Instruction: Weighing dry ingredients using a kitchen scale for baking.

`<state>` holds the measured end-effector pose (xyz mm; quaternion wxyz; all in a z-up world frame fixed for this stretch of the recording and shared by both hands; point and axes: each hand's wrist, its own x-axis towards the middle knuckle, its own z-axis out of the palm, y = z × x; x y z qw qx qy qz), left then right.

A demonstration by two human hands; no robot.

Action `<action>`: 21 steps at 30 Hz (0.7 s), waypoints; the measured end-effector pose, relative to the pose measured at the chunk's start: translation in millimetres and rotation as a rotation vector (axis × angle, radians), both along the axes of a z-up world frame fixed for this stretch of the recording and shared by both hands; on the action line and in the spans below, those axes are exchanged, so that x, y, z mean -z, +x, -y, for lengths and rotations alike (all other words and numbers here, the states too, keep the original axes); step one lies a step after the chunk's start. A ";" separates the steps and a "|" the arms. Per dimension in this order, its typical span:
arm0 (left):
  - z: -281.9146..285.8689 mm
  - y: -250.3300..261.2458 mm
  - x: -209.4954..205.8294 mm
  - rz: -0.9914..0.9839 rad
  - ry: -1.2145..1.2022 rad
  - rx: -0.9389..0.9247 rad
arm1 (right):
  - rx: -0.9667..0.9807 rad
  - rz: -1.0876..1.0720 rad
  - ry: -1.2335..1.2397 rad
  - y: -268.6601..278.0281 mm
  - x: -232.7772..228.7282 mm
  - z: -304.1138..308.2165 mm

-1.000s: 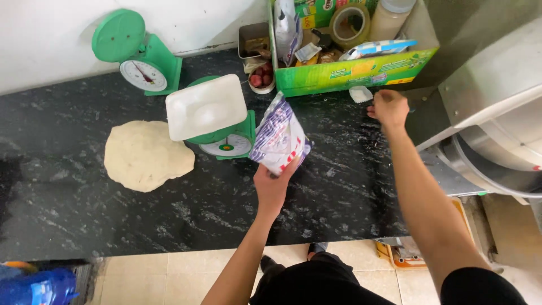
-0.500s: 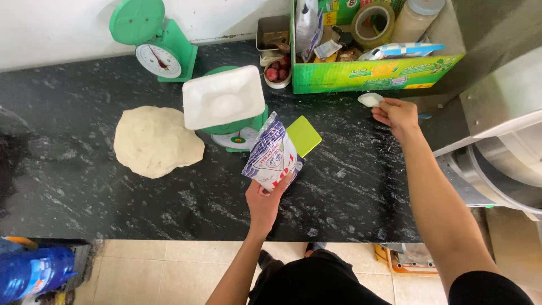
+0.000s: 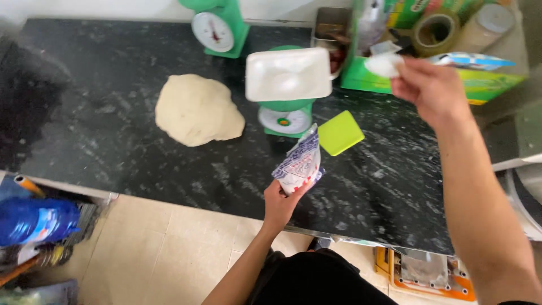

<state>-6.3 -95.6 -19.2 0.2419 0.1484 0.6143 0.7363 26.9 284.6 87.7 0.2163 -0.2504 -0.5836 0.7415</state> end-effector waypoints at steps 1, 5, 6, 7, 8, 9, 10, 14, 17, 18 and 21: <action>7.6 -1.0 1.0 -0.002 0.005 -0.011 | -0.011 -0.002 0.005 -14.2 -15.9 15.1; 35.9 -6.3 10.9 -0.034 0.057 -0.038 | -0.124 -0.064 0.588 -68.5 -58.9 72.6; 42.0 -7.7 15.1 -0.048 0.043 -0.059 | -0.134 -0.060 0.888 -81.2 -64.2 85.7; 48.2 -8.5 11.0 -0.047 0.047 -0.064 | -0.138 -0.061 0.893 -87.5 -63.8 94.5; 54.1 -9.3 7.0 -0.038 0.033 -0.069 | -0.068 -0.034 1.342 -93.9 -63.3 102.9; 60.1 -10.9 2.5 -0.030 0.017 -0.074 | 0.010 -0.003 1.789 -100.7 -62.9 111.2; 64.6 -13.6 6.4 -0.029 0.021 -0.077 | 0.007 -0.005 1.793 -102.8 -65.7 116.8; 80.3 -17.7 10.4 -0.017 0.050 -0.100 | 0.011 0.058 1.915 -105.2 -69.4 129.3; 83.7 -21.8 12.5 -0.015 0.056 -0.105 | 0.007 0.034 1.985 -102.4 -71.6 127.2; 84.2 -22.9 14.9 -0.016 0.050 -0.110 | 0.006 0.002 2.009 -101.3 -71.9 126.3; 86.0 -25.5 4.3 0.014 0.065 -0.076 | 0.050 -0.073 2.045 -97.4 -74.3 128.6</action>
